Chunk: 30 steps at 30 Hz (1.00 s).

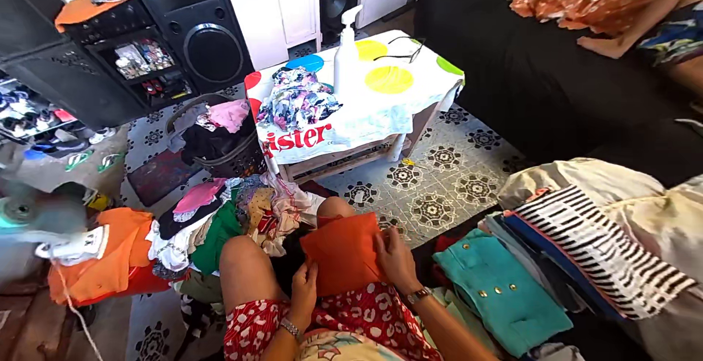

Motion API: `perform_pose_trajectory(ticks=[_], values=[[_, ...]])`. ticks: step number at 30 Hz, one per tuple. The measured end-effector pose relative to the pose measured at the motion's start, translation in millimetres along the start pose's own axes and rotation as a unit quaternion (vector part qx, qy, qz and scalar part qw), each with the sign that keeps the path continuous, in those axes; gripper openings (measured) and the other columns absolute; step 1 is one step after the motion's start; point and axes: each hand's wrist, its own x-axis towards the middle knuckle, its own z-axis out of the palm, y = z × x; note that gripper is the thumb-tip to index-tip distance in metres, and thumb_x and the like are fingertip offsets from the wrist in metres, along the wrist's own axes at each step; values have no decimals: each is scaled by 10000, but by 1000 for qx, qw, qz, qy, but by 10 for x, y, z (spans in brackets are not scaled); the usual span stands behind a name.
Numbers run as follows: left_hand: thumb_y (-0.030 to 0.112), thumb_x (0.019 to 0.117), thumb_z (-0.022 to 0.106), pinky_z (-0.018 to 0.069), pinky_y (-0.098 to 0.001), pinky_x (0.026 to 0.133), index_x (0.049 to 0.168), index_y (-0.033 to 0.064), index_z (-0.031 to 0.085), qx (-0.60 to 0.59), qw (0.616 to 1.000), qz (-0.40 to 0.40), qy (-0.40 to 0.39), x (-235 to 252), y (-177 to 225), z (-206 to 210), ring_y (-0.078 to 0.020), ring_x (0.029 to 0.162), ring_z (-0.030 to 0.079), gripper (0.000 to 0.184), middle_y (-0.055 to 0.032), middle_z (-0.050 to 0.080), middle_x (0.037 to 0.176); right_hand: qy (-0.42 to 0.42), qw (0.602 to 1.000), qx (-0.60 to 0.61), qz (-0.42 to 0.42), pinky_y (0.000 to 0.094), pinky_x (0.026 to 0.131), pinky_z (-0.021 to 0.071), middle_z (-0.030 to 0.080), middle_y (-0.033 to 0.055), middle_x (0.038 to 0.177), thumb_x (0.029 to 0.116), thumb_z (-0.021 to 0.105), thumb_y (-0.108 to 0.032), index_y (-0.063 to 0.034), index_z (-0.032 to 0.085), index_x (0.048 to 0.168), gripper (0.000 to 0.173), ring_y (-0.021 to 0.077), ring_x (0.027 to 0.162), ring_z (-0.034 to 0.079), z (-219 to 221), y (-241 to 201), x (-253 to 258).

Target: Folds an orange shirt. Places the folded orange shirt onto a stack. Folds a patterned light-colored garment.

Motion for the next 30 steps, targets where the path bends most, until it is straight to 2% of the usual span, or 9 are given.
perform_pose_trajectory(ticks=[2, 5, 7, 9, 11, 14, 19, 23, 30], values=[[215, 1092, 472, 501, -471, 1007, 1329, -69, 567, -63, 990, -110, -56, 55, -212, -33, -294, 1181, 606, 382, -244, 614, 1295, -86, 990, 91, 71, 596, 1020, 474, 616, 279, 1287, 1074, 448, -460, 39, 530, 1397, 599, 410, 1180, 619, 80, 217, 125], [281, 1104, 435, 538, -489, 939, 1403, -10, 516, -107, 976, -176, -75, 63, -263, -81, -306, 1149, 613, 424, -229, 595, 1313, -173, 954, 224, 99, 481, 959, 523, 664, 222, 1186, 1058, 476, -513, 25, 589, 1324, 610, 279, 1077, 657, 3, 179, 98], [305, 1112, 395, 521, -486, 981, 1479, 20, 451, -129, 967, -195, -101, 64, -234, -93, -307, 1210, 592, 468, -222, 557, 1393, -181, 957, 226, 30, 447, 1013, 525, 655, 199, 1248, 981, 665, -391, 13, 550, 1374, 574, 253, 1136, 656, -84, 113, 93], [284, 1115, 370, 547, -449, 941, 1468, 9, 448, -156, 964, -185, -113, 76, -243, -82, -271, 1145, 625, 455, -205, 595, 1331, -189, 958, 211, -46, 425, 1056, 500, 612, 197, 1303, 908, 753, -249, 26, 532, 1389, 596, 243, 1191, 620, -183, -1, 85], [254, 1110, 359, 576, -416, 889, 1422, 0, 473, -196, 959, -169, -112, 82, -248, -80, -235, 1067, 662, 418, -177, 643, 1236, -203, 949, 220, -97, 361, 947, 567, 695, 131, 1140, 902, 722, -106, 29, 598, 1276, 417, 154, 1029, 688, -266, -148, 25], [263, 1111, 337, 563, -417, 934, 1444, 15, 452, -247, 949, -151, -127, 85, -195, -124, -227, 1096, 661, 431, -157, 649, 1248, -209, 931, 275, -115, 311, 917, 576, 695, 83, 1111, 948, 618, -9, 33, 559, 1305, 365, 94, 989, 684, -492, -347, -133], [272, 1113, 249, 579, -327, 721, 1418, 42, 467, -219, 958, -122, -141, 67, -161, -199, -155, 826, 693, 441, -61, 710, 1004, -37, 927, 363, -81, 284, 782, 615, 730, 9, 949, 953, 572, 35, -35, 606, 1198, 258, 85, 845, 713, -1251, -428, -491], [250, 1107, 280, 566, -308, 689, 1388, 50, 502, -231, 955, -134, -130, 99, -194, -178, -147, 796, 678, 410, -57, 691, 989, 126, 921, 361, -72, 269, 687, 617, 724, -7, 898, 957, 572, 43, -87, 595, 1185, 264, 76, 761, 707, -1757, -224, -645], [232, 1108, 303, 576, -299, 670, 1339, 50, 544, -244, 951, -141, -128, 114, -230, -165, -155, 776, 688, 381, -63, 704, 958, 331, 837, 423, -105, 280, 807, 620, 690, -58, 1042, 990, 530, -1, -132, 498, 1285, 324, 58, 920, 701, -1998, 548, -766]])
